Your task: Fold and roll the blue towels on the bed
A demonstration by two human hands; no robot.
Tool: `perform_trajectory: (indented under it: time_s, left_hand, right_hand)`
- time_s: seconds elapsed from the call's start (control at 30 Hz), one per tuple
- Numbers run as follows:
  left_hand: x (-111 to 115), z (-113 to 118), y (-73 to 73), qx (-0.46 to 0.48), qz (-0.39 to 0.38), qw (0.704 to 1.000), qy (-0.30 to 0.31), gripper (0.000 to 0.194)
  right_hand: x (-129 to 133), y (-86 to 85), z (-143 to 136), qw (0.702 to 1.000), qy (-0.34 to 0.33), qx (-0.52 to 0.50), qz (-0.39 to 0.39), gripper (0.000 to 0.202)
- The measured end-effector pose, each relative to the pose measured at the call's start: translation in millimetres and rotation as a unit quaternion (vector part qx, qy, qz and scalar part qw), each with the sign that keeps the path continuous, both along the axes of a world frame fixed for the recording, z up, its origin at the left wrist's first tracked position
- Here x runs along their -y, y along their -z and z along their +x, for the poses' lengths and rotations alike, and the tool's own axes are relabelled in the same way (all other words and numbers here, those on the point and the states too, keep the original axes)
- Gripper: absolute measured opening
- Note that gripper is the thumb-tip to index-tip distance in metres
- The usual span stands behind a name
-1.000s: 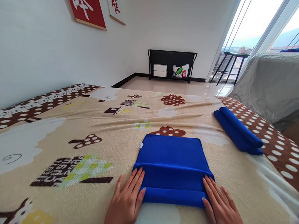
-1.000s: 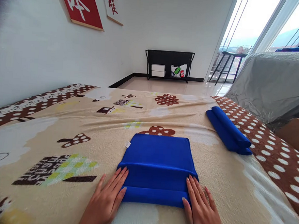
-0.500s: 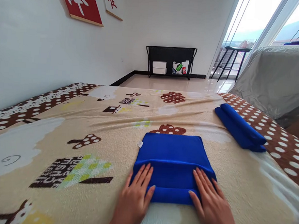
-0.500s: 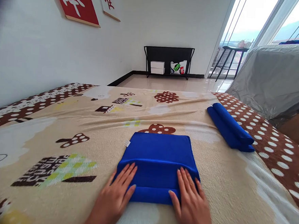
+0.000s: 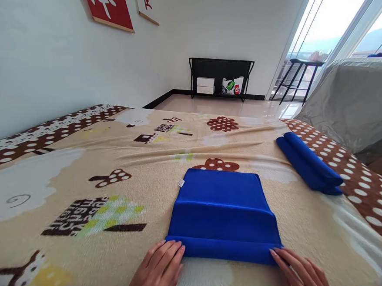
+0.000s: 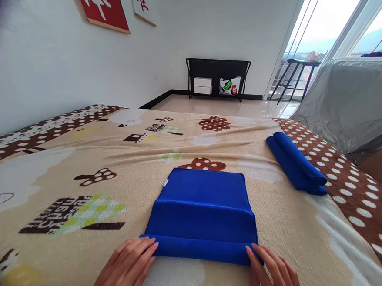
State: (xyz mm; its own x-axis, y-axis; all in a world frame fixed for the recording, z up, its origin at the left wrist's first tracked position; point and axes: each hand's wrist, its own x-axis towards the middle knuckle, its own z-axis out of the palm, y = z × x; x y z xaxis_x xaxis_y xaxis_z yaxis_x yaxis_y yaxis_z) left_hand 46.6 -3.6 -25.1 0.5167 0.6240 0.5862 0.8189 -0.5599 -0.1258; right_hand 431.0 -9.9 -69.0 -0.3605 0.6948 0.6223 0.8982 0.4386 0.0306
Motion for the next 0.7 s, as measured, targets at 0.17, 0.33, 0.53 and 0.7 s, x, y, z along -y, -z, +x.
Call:
perform_trajectory:
  time_s: [0.17, 0.33, 0.53, 0.7]
  left_hand:
    - [5, -4, 11.2, 0.023, -0.047, 0.999, -0.003, 0.04]
    - [-14, 12, 16.3, 0.105, -0.052, 0.991, -0.065, 0.038]
    - [-23, 18, 1.1, 0.1, -0.105, 0.986, -0.08, 0.034]
    - [8, 3, 2.6, 0.072, -0.193, 0.975, -0.083, 0.025]
  right_hand:
    - [1, 1.5, 7, 0.998, -0.042, 0.033, -0.023, 0.044]
    - [-19, 2.2, -11, 0.999, -0.004, -0.013, -0.042, 0.026]
    - [-33, -17.2, -23, 0.994, 0.006, -0.066, -0.093, 0.015]
    - [-9, -34.3, -15, 0.995, -0.073, 0.06, -0.034, 0.005]
